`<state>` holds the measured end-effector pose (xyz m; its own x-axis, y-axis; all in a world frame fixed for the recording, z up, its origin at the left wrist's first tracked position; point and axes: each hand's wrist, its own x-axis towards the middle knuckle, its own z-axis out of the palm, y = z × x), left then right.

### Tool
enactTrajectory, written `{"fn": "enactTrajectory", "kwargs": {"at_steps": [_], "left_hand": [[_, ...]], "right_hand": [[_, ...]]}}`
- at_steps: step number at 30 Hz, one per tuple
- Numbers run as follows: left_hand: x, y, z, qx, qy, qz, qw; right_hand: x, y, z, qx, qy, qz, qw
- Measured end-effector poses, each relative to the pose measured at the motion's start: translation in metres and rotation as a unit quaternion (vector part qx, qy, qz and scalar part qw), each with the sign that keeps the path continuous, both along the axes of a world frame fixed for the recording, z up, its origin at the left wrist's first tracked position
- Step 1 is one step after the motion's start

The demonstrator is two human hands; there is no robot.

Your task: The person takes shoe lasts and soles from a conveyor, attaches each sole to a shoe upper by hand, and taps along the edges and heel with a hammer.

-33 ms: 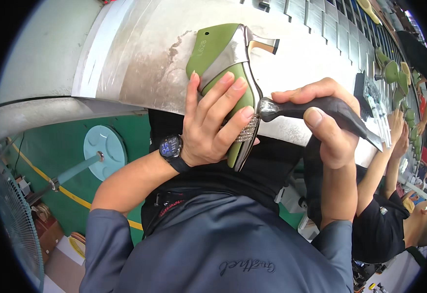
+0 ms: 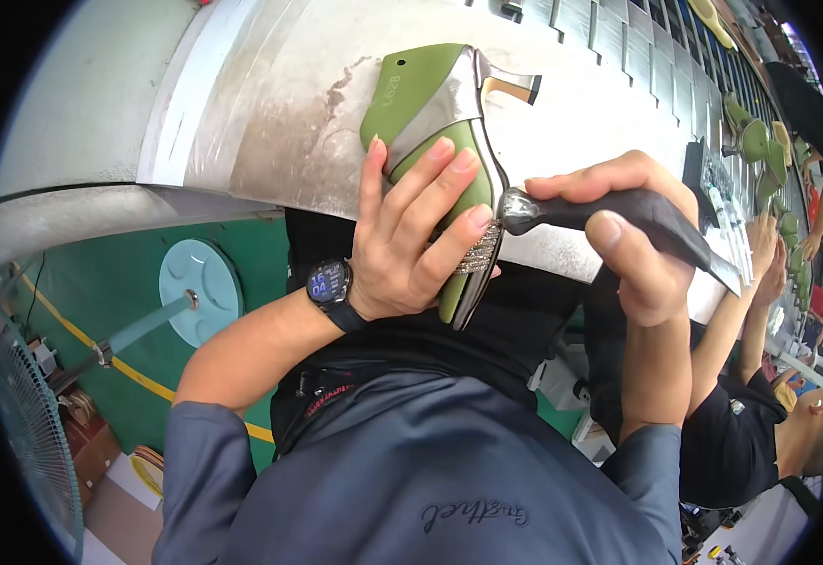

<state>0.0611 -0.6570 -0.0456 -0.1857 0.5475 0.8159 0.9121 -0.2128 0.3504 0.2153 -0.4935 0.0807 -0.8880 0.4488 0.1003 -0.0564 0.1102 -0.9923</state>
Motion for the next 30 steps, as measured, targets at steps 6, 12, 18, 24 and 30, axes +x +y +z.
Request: {"fn": "enactTrajectory", "kwargs": {"at_steps": [6,12,18,24,30], "left_hand": [[-0.002,-0.001,-0.004,-0.016,0.041,0.004,0.999],[0.001,-0.001,-0.003,-0.020,0.001,-0.002,1.000],[0.001,-0.006,0.000,-0.030,0.007,0.009,0.999],[0.004,0.001,-0.001,-0.023,-0.010,-0.004,1.000],[-0.002,-0.001,-0.007,0.002,0.002,-0.001,1.000]], "right_hand": [[0.002,-0.012,0.011,0.150,-0.002,0.046,0.988],[0.006,-0.028,0.010,0.287,0.023,0.044,0.957],[0.015,-0.056,-0.003,0.252,0.035,-0.007,0.967],[0.032,-0.083,-0.010,0.205,0.044,-0.004,0.978],[0.044,-0.078,0.004,-0.033,-0.030,-0.079,0.996]]}}
